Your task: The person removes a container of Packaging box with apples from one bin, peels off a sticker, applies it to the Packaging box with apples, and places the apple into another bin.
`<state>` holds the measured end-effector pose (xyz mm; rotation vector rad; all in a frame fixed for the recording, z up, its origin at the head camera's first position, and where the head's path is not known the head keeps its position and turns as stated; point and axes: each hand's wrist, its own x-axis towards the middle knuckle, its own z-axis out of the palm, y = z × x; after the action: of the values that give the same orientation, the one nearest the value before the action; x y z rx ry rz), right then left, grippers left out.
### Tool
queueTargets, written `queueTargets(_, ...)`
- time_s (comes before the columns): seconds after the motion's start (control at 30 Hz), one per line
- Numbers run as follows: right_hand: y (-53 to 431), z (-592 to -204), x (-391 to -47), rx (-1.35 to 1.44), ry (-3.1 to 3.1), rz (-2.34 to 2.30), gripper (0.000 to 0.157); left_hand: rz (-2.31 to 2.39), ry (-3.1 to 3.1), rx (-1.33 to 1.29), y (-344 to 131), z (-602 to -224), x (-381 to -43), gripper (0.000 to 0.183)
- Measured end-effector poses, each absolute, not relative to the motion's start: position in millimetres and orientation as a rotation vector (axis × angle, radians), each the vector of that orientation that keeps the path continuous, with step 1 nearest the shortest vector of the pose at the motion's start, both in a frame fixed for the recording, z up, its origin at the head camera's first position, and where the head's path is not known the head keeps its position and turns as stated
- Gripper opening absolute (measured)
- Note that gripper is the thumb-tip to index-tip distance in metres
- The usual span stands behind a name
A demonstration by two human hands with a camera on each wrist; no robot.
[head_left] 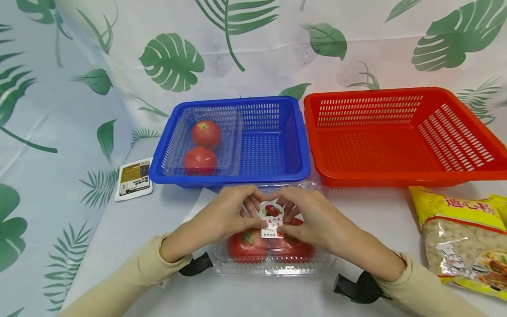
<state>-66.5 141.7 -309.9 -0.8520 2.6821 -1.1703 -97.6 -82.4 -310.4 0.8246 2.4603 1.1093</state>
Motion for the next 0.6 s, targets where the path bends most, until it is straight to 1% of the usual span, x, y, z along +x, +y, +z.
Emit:
queueTargets(0.1,141,-303,-71,-0.840,2.704,-1.083,0.054,1.043,2.485,0.867,-81,-306,-103,0.038)
queueTargets(0.2,138,-298,-78,-0.853,2.704,-1.010,0.050,0.975,2.509,0.887,-79,-304,-107,0.037)
queueTargets(0.47,131,-287,-95,-0.893,2.720,-0.780,0.034,1.027,2.416,0.757,-77,-303,-110,0.026)
queueTargets(0.6,129,-286,-101,-0.879,2.731,-0.718,0.022,1.010,2.443,0.716,-74,-306,-110,0.018)
